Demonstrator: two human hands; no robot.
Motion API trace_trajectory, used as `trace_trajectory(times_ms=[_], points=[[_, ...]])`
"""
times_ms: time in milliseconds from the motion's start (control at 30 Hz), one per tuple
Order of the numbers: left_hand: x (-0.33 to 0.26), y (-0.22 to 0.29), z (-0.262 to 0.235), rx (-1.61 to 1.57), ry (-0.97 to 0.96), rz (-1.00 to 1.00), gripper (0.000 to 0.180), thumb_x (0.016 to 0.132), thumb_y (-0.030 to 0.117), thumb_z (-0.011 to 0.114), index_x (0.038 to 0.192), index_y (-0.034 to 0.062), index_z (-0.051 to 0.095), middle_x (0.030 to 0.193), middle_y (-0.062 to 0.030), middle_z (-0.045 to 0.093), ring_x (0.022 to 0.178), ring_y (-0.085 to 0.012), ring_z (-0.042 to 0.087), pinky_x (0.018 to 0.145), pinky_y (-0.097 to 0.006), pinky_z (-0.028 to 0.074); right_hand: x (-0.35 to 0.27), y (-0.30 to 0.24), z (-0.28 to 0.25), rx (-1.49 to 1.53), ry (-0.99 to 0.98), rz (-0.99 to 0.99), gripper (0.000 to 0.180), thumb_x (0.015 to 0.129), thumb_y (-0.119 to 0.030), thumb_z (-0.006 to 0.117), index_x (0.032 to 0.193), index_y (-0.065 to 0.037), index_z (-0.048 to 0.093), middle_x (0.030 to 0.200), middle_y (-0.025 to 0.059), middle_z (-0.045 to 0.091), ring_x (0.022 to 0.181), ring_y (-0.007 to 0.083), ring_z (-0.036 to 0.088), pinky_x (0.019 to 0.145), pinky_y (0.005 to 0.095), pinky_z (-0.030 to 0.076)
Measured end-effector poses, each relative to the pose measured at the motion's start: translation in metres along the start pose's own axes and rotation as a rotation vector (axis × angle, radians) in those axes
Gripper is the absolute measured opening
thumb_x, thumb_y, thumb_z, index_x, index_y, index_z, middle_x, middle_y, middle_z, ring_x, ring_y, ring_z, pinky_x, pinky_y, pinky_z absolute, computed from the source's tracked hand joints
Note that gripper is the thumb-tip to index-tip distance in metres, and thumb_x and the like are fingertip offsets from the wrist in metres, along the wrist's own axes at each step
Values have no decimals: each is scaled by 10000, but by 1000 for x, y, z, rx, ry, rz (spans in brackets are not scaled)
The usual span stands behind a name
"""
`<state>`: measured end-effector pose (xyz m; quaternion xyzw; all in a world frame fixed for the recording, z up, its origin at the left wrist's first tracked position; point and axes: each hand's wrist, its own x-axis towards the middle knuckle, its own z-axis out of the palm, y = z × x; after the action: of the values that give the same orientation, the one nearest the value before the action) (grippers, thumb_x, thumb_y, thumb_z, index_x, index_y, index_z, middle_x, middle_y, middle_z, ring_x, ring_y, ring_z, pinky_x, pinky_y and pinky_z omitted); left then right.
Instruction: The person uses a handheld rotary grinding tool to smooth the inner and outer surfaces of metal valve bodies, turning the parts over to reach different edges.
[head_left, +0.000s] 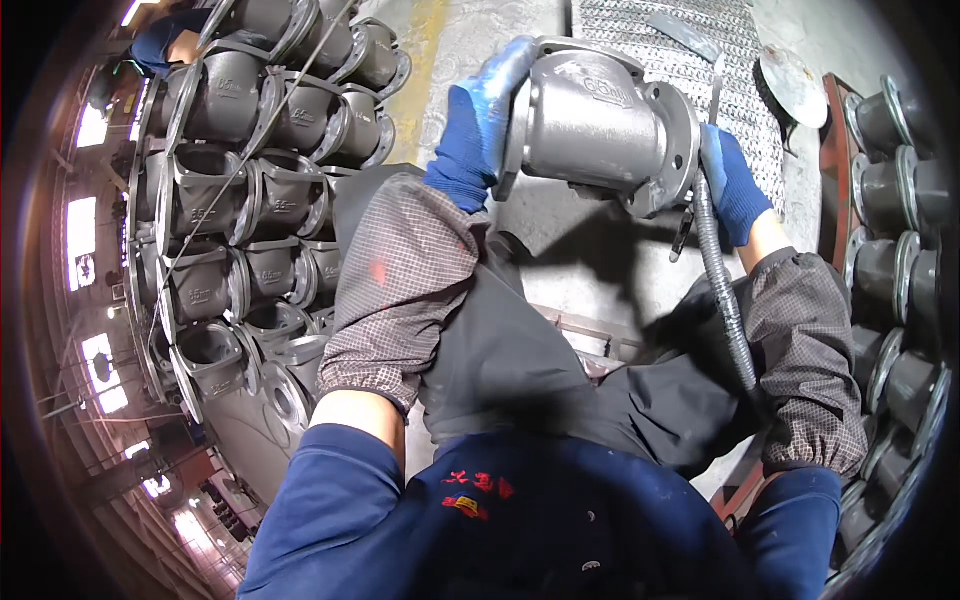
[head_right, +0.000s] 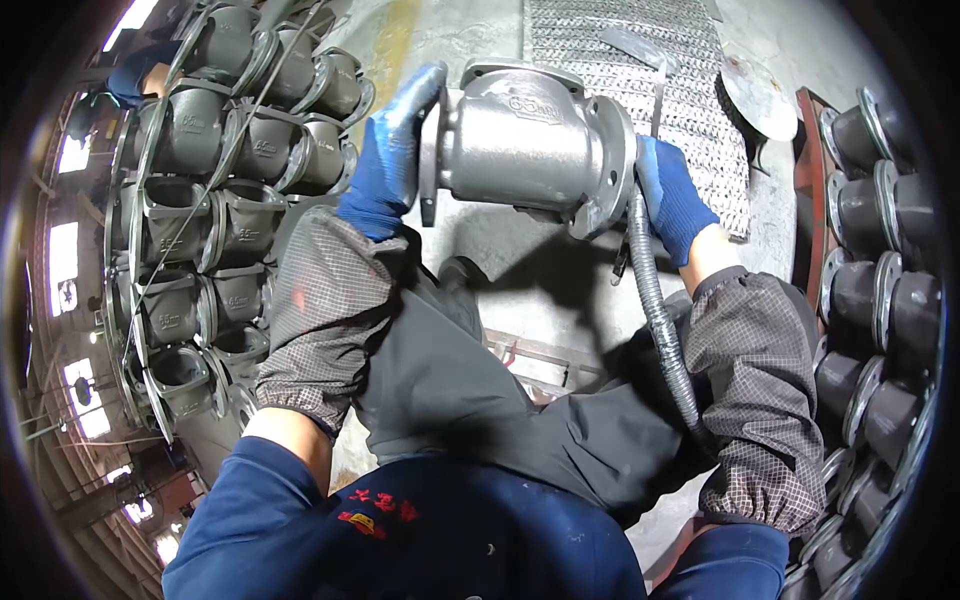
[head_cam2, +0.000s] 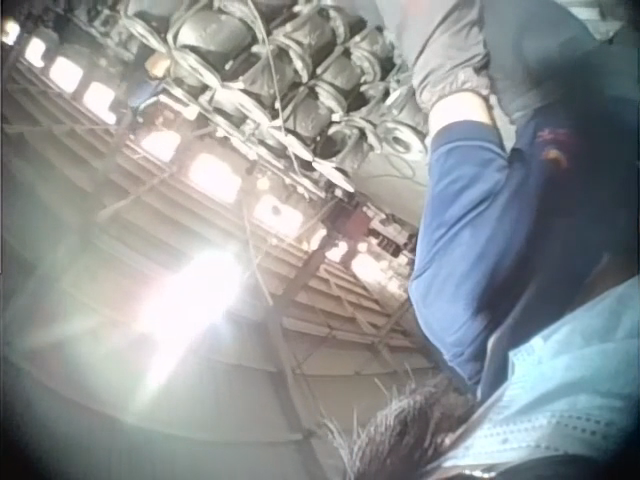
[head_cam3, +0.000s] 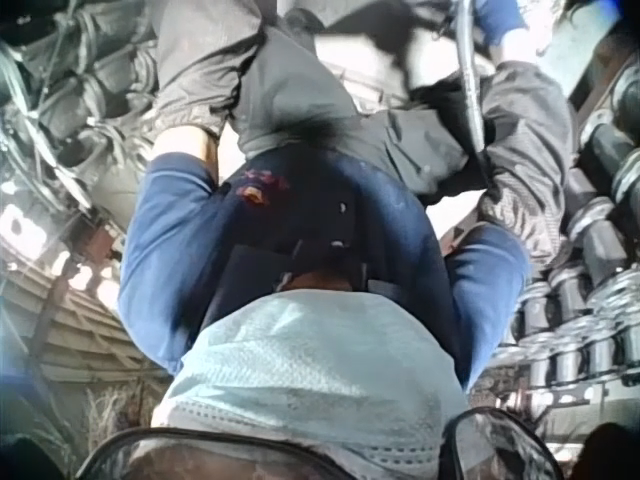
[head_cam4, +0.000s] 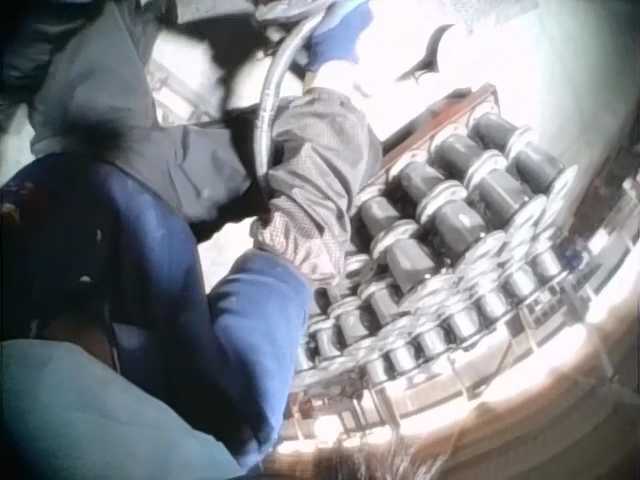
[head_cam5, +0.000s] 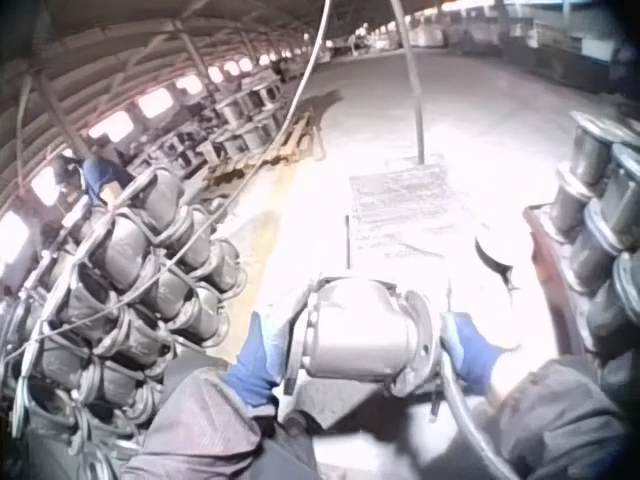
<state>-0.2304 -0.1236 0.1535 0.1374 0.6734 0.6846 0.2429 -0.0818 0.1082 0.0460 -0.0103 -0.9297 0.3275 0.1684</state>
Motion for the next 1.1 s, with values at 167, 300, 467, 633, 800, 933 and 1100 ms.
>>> trace_trajectory(times_ms=[167, 300, 467, 633, 800, 933, 1100], points=[[2, -18, -29, 780, -114, 648, 356, 895, 80, 530, 1245, 23, 507, 1220, -167, 559, 1122, -279, 555, 952, -332, 457, 0, 15, -2, 17, -75, -35, 240, 816, -83, 530, 1022, 32, 577, 916, 222, 617, 833, 302, 608, 730, 342, 472], [10, -18, -15, 616, -130, 621, 347, 916, 106, 516, 1254, 28, 511, 1257, -155, 535, 1153, -242, 530, 977, -326, 440, 12, -4, -19, 352, -163, 409, 265, 860, -120, 489, 1057, 35, 574, 945, 170, 629, 833, 225, 598, 748, 313, 466], [32, -25, -30, 225, -193, 486, 388, 927, 73, 471, 1298, -32, 429, 1307, -147, 474, 1194, -227, 476, 1027, -343, 382, 39, -2, -19, 412, -117, 367, 280, 882, -145, 462, 1070, 33, 571, 953, 142, 629, 842, 201, 588, 756, 298, 462], [46, -25, -13, 779, -138, 879, 398, 892, 68, 525, 1276, -16, 463, 1267, -163, 515, 1134, -239, 534, 963, -319, 433, 26, 15, -27, 474, -55, 397, 299, 904, -169, 434, 1082, 30, 567, 961, 115, 628, 851, 177, 578, 763, 283, 458], [62, -39, -28, 962, -72, 1005, 467, 898, 46, 496, 1347, 24, 369, 1091, -163, 602, 900, -234, 644, 769, -309, 533, 16, -7, -6, 698, 87, 764, 366, 934, -261, 367, 1026, 34, 562, 957, 179, 611, 868, 237, 564, 809, 335, 434], [49, -31, -21, 664, -105, 609, 443, 911, 63, 470, 1341, 27, 370, 1021, -146, 613, 805, -217, 648, 706, -300, 540, 15, 5, 9, 451, 69, 624, 355, 939, -257, 367, 1051, 25, 551, 970, 201, 597, 881, 278, 564, 817, 336, 432], [46, -38, -25, 617, 40, 617, 377, 941, 264, 440, 1216, 6, 467, 910, -132, 622, 738, -191, 641, 641, -295, 535, 33, -19, 8, 600, 130, 645, 325, 938, -228, 375, 1029, 19, 564, 927, 216, 593, 870, 272, 576, 787, 329, 446]])
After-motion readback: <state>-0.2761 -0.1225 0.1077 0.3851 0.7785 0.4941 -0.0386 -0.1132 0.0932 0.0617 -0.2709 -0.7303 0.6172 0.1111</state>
